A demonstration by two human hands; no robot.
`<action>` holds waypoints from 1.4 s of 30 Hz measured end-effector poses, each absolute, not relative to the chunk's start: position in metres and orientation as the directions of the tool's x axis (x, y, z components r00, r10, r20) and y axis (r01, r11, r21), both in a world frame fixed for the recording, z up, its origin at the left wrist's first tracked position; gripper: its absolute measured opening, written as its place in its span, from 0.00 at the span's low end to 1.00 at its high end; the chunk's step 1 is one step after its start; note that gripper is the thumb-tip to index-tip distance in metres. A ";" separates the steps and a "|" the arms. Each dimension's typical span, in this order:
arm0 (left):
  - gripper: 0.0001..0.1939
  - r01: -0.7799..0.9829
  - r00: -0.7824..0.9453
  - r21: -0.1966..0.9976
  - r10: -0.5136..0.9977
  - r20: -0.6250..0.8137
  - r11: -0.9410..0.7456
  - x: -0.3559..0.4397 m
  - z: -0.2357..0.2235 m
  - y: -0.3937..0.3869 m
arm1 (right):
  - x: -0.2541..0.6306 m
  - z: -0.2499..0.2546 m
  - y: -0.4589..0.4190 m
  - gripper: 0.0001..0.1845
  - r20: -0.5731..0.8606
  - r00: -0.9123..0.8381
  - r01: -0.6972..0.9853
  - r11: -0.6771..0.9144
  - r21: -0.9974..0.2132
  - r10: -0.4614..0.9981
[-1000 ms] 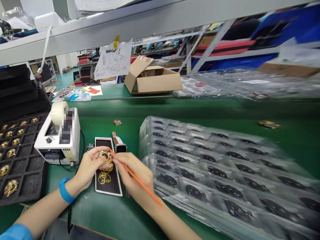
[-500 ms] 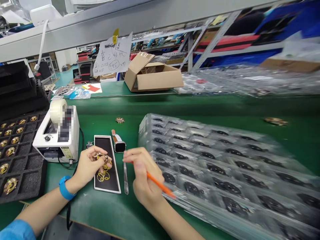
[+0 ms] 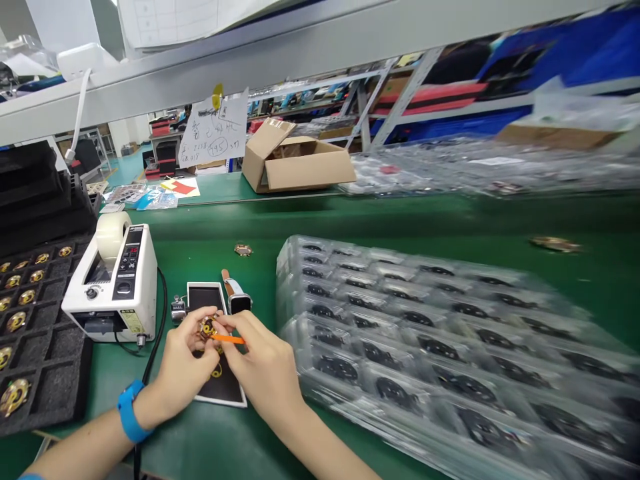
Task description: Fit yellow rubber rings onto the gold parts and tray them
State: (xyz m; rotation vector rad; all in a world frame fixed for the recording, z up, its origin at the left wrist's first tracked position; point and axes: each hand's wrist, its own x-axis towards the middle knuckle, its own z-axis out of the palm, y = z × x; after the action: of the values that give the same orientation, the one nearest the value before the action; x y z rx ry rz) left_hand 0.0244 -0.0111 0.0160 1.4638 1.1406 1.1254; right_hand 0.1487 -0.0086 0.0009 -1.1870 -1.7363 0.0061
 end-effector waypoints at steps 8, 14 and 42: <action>0.25 0.349 0.261 0.900 0.949 0.174 -0.261 0.019 0.010 -0.001 | 0.153 0.007 -0.004 0.05 0.461 -0.027 0.490 0.414 -0.767 0.887; 0.25 0.429 0.230 0.844 0.942 0.244 -0.323 0.009 0.006 0.011 | 0.157 0.027 -0.010 0.10 0.156 -0.108 0.157 0.172 -0.972 0.982; 0.19 -0.223 0.181 0.973 0.983 -0.019 0.060 -0.002 0.032 0.017 | 0.365 0.048 -0.002 0.14 -0.079 0.138 0.981 -0.148 -0.127 0.987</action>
State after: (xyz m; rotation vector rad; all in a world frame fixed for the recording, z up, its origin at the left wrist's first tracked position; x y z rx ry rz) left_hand -0.0022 0.0174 0.0319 1.0918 0.9315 1.1499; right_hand 0.3650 -0.0021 0.0480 -2.3366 -2.0216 0.2220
